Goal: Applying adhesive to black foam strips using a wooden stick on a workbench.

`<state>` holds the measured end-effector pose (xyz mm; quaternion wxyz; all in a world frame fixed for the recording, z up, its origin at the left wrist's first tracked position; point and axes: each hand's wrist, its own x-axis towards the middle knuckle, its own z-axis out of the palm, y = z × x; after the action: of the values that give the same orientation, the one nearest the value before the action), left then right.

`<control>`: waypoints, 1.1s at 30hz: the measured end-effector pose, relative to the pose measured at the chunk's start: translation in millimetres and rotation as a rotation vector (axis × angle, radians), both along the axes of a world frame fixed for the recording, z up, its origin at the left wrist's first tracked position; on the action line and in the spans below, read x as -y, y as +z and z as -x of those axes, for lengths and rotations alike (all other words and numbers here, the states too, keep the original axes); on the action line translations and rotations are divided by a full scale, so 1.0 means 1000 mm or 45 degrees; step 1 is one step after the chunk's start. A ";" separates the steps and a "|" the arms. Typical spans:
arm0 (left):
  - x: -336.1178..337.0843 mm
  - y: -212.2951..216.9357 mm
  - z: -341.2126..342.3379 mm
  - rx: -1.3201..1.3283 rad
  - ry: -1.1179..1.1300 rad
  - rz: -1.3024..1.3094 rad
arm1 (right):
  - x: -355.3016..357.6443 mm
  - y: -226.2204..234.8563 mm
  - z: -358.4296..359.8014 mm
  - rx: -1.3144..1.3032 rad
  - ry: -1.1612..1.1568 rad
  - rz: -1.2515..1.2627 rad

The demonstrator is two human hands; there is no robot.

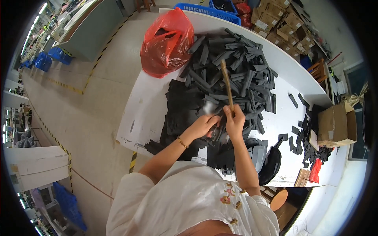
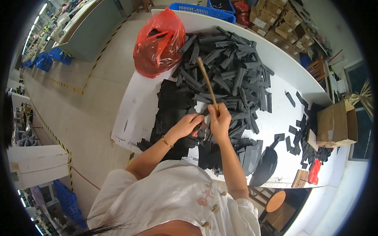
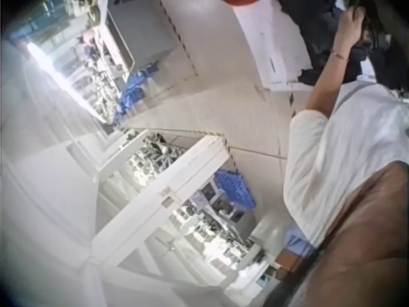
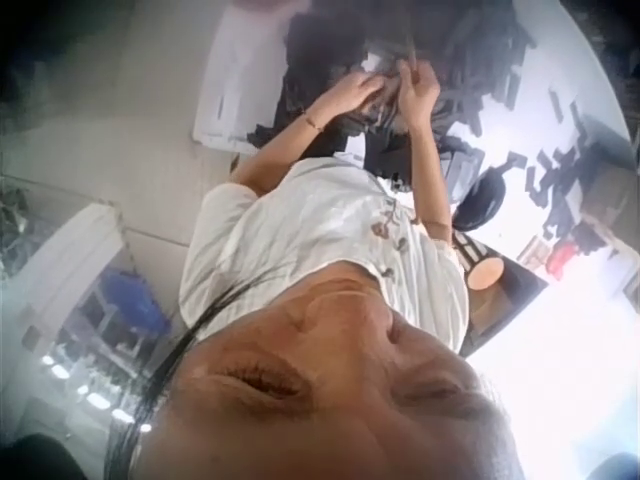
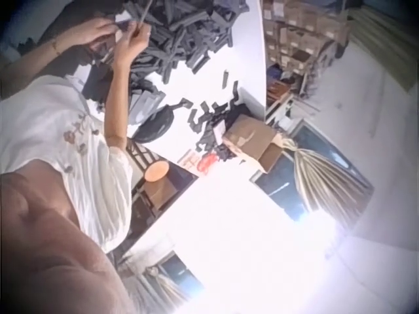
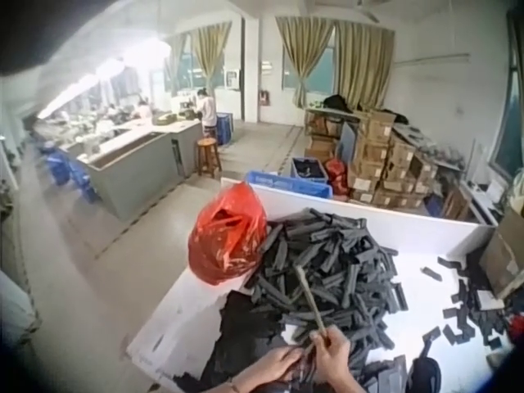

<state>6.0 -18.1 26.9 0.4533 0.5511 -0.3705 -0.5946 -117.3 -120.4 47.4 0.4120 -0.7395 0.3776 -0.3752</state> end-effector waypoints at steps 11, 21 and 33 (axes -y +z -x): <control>-0.062 -0.037 -0.029 -0.307 0.452 0.019 | 0.197 0.037 -0.159 0.517 -0.304 -0.263; -0.005 -0.040 -0.051 0.691 0.433 0.298 | 0.165 -0.037 -0.017 0.162 -0.145 -0.489; 0.074 -0.119 0.027 1.482 -0.580 0.572 | -0.020 -0.074 0.204 -0.341 -0.282 -0.556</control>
<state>-21.2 -92.5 -92.3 0.1458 0.5823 -0.7771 -0.1891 -321.0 -100.0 -26.6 0.4645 -0.6306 0.5790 -0.2265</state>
